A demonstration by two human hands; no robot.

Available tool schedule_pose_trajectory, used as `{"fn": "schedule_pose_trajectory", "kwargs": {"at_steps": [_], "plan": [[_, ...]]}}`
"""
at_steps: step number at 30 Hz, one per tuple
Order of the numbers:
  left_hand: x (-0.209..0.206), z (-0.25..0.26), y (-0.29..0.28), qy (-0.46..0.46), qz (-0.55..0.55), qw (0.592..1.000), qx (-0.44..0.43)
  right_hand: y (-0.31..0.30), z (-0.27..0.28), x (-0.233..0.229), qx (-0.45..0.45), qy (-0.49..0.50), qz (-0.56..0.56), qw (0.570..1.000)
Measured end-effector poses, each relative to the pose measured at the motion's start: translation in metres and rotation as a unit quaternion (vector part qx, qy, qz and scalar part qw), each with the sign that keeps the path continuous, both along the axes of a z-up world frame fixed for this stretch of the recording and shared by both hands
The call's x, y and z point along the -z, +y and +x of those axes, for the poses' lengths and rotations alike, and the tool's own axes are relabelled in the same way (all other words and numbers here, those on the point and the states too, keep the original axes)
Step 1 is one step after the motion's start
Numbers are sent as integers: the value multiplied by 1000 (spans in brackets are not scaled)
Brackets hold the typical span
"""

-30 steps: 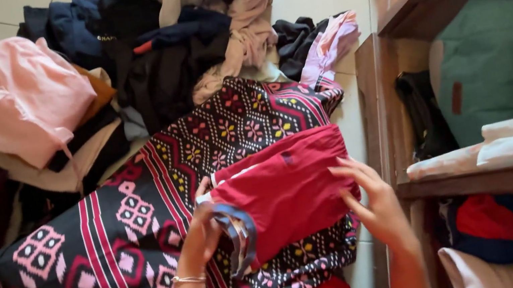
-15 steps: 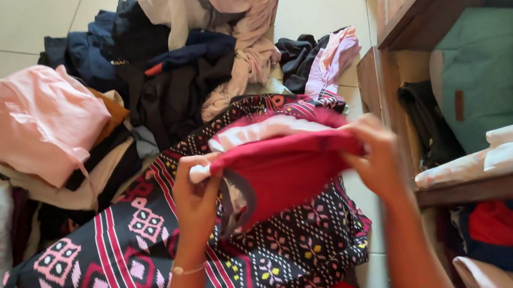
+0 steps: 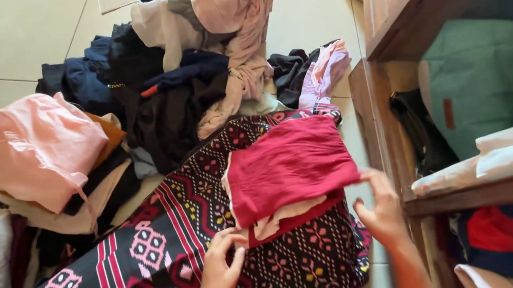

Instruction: The person folds a red t-shirt and then a yellow t-shirt on their lap. They smooth the fabric, fold the sleeves and sides, and place each folded shirt aside on the floor.

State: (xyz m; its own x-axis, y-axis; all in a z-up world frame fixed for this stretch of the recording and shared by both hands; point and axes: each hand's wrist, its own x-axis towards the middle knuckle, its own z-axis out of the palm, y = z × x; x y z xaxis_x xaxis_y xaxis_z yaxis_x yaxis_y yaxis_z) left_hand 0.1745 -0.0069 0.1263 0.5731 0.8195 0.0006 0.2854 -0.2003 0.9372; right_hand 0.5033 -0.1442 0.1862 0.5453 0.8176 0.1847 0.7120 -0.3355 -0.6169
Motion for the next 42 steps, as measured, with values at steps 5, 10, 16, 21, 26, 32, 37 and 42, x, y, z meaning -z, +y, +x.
{"fn": "schedule_pose_trajectory", "kwargs": {"at_steps": [5, 10, 16, 21, 26, 32, 37, 42], "plan": [[17, 13, 49, 8, 21, 994, -111, 77, -45, -80, -24, -15, 164, 986], [39, 41, 154, 175, 131, 971, -101, 214, -36, -52, -213, -22, 201, 956], [84, 55, 151, 300, 36, 953, 4, 385, 5, 115, -175, -129, -298, 930], [92, 48, 104, 194, -68, 977, 63, 376, -41, 109, -328, -221, -328, 858], [111, 40, 98, 78, -101, 989, 68, 380, -88, 274, -475, 277, -479, 685], [95, 38, 100, 68, -133, 986, 75, 409, -76, 255, -405, -240, -406, 783], [104, 33, 96, 19, -135, 987, 82, 467, -45, 184, -281, 2, -427, 859], [133, 28, 122, 150, -12, 984, -97, 526, -18, 201, -204, -5, -419, 885]]}}
